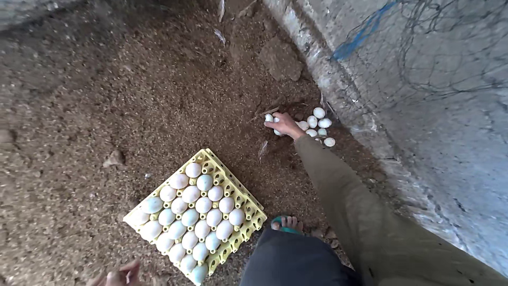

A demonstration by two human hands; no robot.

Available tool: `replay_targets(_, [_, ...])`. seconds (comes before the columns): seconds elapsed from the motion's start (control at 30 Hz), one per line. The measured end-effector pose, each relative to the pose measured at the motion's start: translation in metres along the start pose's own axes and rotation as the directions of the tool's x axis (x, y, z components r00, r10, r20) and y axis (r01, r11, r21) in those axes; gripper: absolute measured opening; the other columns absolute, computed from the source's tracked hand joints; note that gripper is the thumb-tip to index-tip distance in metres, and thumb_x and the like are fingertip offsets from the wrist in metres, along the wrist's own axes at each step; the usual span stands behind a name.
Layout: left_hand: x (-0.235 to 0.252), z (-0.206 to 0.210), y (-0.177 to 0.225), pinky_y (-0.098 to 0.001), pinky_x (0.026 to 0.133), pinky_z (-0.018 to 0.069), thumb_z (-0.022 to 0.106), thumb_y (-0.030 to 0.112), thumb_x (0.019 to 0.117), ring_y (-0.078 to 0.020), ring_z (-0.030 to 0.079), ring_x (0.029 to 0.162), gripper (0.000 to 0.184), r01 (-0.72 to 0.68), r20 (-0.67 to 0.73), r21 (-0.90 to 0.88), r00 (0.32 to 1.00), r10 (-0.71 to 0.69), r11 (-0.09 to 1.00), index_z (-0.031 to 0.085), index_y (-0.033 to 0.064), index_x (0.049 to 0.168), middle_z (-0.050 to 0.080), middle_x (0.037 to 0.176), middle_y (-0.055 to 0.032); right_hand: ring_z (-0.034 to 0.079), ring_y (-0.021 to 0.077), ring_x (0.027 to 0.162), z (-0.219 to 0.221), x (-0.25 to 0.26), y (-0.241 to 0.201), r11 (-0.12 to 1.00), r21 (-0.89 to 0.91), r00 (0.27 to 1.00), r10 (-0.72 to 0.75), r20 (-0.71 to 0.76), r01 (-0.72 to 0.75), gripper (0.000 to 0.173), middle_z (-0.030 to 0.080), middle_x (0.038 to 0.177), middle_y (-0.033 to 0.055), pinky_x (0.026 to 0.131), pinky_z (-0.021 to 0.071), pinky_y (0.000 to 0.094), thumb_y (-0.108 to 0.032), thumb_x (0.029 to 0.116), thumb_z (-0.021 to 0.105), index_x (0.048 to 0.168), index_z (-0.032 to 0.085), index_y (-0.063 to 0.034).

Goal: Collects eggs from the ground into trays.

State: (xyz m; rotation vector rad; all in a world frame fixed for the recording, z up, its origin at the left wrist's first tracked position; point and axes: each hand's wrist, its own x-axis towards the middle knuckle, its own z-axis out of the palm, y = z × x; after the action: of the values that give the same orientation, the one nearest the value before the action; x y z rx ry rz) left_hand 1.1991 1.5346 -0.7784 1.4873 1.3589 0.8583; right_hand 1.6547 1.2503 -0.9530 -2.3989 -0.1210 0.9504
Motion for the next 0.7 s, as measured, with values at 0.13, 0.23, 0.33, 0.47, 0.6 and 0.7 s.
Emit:
replay_targets(0.13, [-0.033,0.039,0.021,-0.0256,0.070,0.0600,0.040,0.002,0.1028,-0.0050,0.068,0.074,0.019,-0.070,0.281,-0.173,0.953,0.117,0.982,0.046,0.0138,0.116,0.066,0.083,0.0133,0.060,0.0406,0.122,0.000,-0.006,0.005,0.980,0.200,1.000,0.005,0.000,-0.005,0.068,0.063,0.130,0.0252,0.102,0.0483,0.0632,-0.034,0.0776,0.090,0.135,0.063,-0.0099])
replay_targets(0.23, [-0.065,0.078,0.038,-0.0273,0.077,0.0605,0.050,0.023,0.1051,-0.0053,0.070,0.081,0.014,0.064,0.571,-0.203,0.818,0.065,0.977,0.058,0.0206,0.116,0.071,0.090,0.0139,0.063,0.0346,0.117,0.000,-0.038,0.013,0.899,0.437,1.000,0.004,0.016,-0.011,0.069,0.062,0.132,0.0215,0.096,0.0541,0.0571,-0.022,0.0781,0.089,0.139,0.058,-0.0103])
replay_targets(0.33, [-0.093,0.129,0.043,-0.0359,0.088,0.0588,0.043,0.038,0.1063,-0.0136,0.069,0.099,0.041,0.241,0.854,-0.009,0.507,-0.118,0.970,0.058,0.0079,0.130,0.070,0.108,0.0009,0.066,0.0208,0.093,0.005,-0.099,0.017,0.724,0.684,0.987,-0.022,0.157,-0.092,0.066,0.064,0.124,0.0098,0.075,0.0584,0.0398,-0.033,0.0901,0.075,0.149,0.047,-0.0237])
replay_targets(0.47, [-0.123,0.208,0.030,-0.0522,0.103,0.0500,0.024,0.051,0.1078,-0.0303,0.051,0.136,0.066,0.411,0.883,0.317,0.203,-0.424,0.855,0.025,0.0118,0.161,0.041,0.156,-0.0166,0.066,0.0158,0.069,0.034,-0.163,0.004,0.426,0.853,0.923,-0.096,0.373,-0.300,0.042,0.069,0.094,0.0064,0.056,0.0560,0.0303,-0.045,0.0998,0.044,0.127,0.053,-0.0138])
replay_targets(0.6, [-0.151,0.246,0.005,-0.0459,0.103,0.0510,0.018,0.062,0.1038,-0.0232,0.057,0.128,0.074,0.500,0.864,0.201,0.315,-0.393,0.843,0.025,0.0170,0.162,0.051,0.148,-0.0144,0.065,0.0159,0.106,0.063,-0.220,-0.026,0.578,0.812,0.982,-0.091,0.165,-0.083,0.055,0.066,0.118,0.0129,0.093,0.0553,0.0355,-0.039,0.0970,0.044,0.132,0.057,0.0009])
replay_targets(0.7, [-0.159,0.245,-0.001,-0.0344,0.087,0.0562,0.018,0.052,0.1077,-0.0125,0.065,0.099,0.064,0.580,0.835,0.132,0.372,-0.406,0.804,0.049,0.0084,0.144,0.066,0.114,-0.0072,0.048,0.0325,0.137,0.073,-0.240,-0.035,0.837,0.526,0.985,-0.170,-0.005,0.148,0.059,0.050,0.144,0.0279,0.117,0.0379,0.0457,-0.037,0.1059,0.033,0.140,0.054,0.0066])
